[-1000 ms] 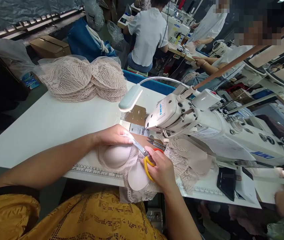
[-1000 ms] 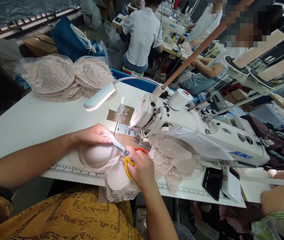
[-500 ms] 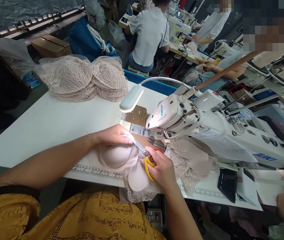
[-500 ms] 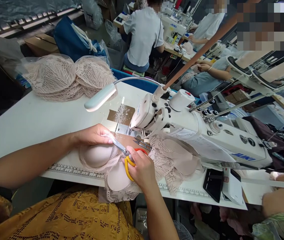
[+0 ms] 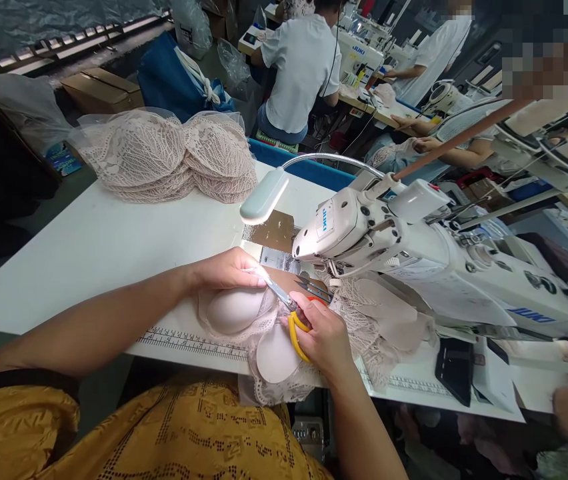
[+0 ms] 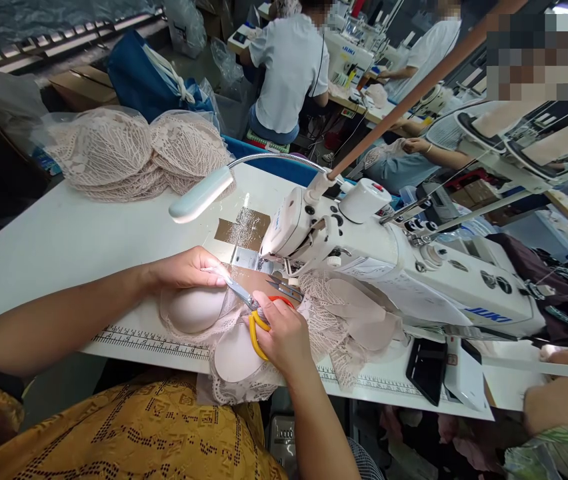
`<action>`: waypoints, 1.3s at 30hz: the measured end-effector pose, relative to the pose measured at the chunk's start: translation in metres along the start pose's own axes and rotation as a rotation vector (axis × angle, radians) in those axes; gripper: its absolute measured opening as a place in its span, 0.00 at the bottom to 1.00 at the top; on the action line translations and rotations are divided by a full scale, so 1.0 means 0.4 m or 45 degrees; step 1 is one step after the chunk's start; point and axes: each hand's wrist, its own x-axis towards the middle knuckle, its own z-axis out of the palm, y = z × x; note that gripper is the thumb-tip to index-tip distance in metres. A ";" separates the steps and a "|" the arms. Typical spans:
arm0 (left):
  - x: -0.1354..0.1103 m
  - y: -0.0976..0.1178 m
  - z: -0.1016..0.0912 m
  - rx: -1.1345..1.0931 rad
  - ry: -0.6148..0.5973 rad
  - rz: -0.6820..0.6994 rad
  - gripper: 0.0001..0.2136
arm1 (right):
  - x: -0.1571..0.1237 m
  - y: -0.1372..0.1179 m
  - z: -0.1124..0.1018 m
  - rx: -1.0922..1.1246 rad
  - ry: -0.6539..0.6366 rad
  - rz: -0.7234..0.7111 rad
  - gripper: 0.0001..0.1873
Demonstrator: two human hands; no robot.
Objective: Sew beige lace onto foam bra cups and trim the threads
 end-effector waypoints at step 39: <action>-0.006 0.017 0.013 0.002 -0.057 -0.063 0.13 | 0.029 0.014 -0.012 -0.062 -0.065 -0.143 0.16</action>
